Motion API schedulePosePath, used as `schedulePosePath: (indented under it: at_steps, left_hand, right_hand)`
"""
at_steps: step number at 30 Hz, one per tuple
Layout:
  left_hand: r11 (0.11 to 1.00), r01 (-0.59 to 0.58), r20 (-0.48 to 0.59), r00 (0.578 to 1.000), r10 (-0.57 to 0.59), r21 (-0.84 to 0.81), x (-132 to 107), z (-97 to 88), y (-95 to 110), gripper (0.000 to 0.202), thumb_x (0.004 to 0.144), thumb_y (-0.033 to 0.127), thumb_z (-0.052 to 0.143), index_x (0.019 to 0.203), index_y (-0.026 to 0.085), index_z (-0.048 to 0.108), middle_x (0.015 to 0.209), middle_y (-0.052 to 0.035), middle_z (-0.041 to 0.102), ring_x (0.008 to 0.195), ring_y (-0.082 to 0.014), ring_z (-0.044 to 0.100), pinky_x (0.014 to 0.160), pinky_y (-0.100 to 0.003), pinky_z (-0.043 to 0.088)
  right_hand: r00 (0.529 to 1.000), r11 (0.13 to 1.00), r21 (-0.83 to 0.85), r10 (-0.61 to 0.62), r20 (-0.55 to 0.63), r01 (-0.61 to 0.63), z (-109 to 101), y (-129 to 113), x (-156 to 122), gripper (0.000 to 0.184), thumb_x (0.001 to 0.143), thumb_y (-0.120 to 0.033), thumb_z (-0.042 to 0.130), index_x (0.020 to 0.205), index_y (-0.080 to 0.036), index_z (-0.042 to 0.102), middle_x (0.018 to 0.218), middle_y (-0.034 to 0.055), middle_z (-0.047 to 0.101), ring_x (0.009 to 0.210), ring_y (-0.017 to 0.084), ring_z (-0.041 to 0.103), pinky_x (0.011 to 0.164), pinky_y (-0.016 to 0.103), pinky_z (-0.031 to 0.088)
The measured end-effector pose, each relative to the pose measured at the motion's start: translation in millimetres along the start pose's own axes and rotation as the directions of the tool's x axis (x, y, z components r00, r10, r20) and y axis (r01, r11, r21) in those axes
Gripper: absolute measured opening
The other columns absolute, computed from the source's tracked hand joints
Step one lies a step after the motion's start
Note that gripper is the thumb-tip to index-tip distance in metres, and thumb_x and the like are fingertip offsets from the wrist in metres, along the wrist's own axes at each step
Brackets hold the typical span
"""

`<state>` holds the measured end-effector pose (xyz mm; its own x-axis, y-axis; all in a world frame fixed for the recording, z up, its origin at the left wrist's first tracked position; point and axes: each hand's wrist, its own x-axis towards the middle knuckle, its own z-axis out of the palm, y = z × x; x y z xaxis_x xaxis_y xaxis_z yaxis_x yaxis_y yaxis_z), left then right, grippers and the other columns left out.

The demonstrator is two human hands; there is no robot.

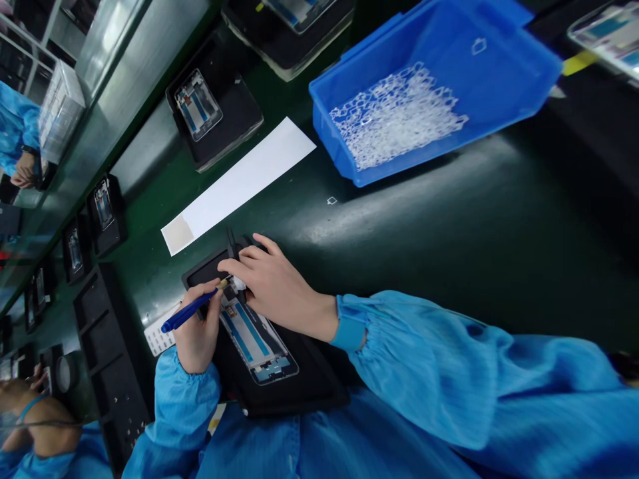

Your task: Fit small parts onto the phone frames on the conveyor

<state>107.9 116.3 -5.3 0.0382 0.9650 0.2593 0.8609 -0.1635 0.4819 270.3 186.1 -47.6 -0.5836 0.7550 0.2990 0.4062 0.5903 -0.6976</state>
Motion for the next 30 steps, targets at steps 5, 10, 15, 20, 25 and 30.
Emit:
schedulePosePath:
  at_steps: [5, 10, 15, 20, 25, 30]
  left_hand:
    - [0.995, -0.040, 0.004, 0.999, 0.039, 0.091, 5.9, -1.8, 3.3, 0.011, 0.092, 0.016, 0.059, 0.102, 0.019, 0.059, 0.095, -0.0044, 0.072, 0.090, -0.0150, 0.071, 0.080, -0.024, 0.057]
    - [0.995, -0.041, -0.007, 0.999, 0.041, 0.087, 4.9, -1.7, 3.1, 0.010, 0.092, 0.017, 0.059, 0.102, 0.019, 0.060, 0.095, -0.0047, 0.072, 0.090, -0.0158, 0.071, 0.079, -0.024, 0.058]
    - [1.000, 0.003, -0.055, 0.998, -0.003, -0.002, -1.5, 0.6, 0.0, 0.012, 0.089, 0.014, 0.061, 0.100, 0.019, 0.060, 0.099, -0.0046, 0.072, 0.093, -0.0161, 0.071, 0.082, -0.026, 0.058]
    - [0.986, 0.154, -0.106, 0.981, -0.161, -0.068, -1.1, -1.4, -3.0, 0.007, 0.089, 0.020, 0.063, 0.094, 0.018, 0.059, 0.094, -0.0053, 0.072, 0.089, -0.0184, 0.072, 0.077, -0.031, 0.060]
    - [0.988, 0.143, -0.083, 0.986, -0.147, -0.056, 0.8, -0.4, -3.0, 0.009, 0.090, 0.024, 0.062, 0.096, 0.017, 0.059, 0.095, -0.0073, 0.072, 0.091, -0.0205, 0.072, 0.077, -0.032, 0.061]
    - [0.996, 0.085, -0.065, 0.994, -0.087, -0.032, 2.9, 0.0, -1.7, 0.008, 0.089, 0.019, 0.062, 0.097, 0.018, 0.060, 0.095, -0.0067, 0.072, 0.093, -0.0193, 0.072, 0.078, -0.030, 0.061]
  right_hand:
    - [1.000, 1.000, 0.002, 0.001, 0.012, -0.001, -0.2, 0.0, -0.1, 0.047, 0.070, -0.001, 0.041, 0.111, -0.019, 0.055, 0.090, 0.0063, 0.065, 0.095, 0.023, 0.057, 0.112, 0.056, 0.030]
    - [1.000, 1.000, -0.005, -0.006, 0.007, 0.006, -0.1, 0.1, -0.3, 0.048, 0.070, 0.000, 0.042, 0.112, -0.020, 0.055, 0.090, 0.0057, 0.066, 0.095, 0.023, 0.058, 0.111, 0.056, 0.031]
    - [1.000, 1.000, 0.008, -0.015, -0.016, 0.016, -0.7, -0.3, -0.5, 0.047, 0.071, 0.002, 0.043, 0.111, -0.018, 0.056, 0.092, 0.0066, 0.066, 0.096, 0.024, 0.058, 0.112, 0.055, 0.030]
    - [0.999, 0.999, 0.037, -0.010, -0.032, 0.012, -1.3, 0.1, -0.5, 0.047, 0.073, 0.001, 0.042, 0.113, -0.017, 0.056, 0.097, 0.0071, 0.067, 0.099, 0.024, 0.058, 0.112, 0.055, 0.031]
    - [0.999, 0.999, 0.052, -0.006, -0.049, 0.008, -1.1, 0.3, -0.7, 0.047, 0.074, 0.002, 0.039, 0.113, -0.018, 0.056, 0.095, 0.0065, 0.067, 0.097, 0.023, 0.058, 0.111, 0.056, 0.031]
    - [0.998, 0.998, 0.059, -0.012, -0.054, 0.015, -1.7, -0.1, -0.8, 0.047, 0.073, 0.002, 0.039, 0.112, -0.017, 0.057, 0.093, 0.0060, 0.066, 0.095, 0.023, 0.058, 0.112, 0.056, 0.030]
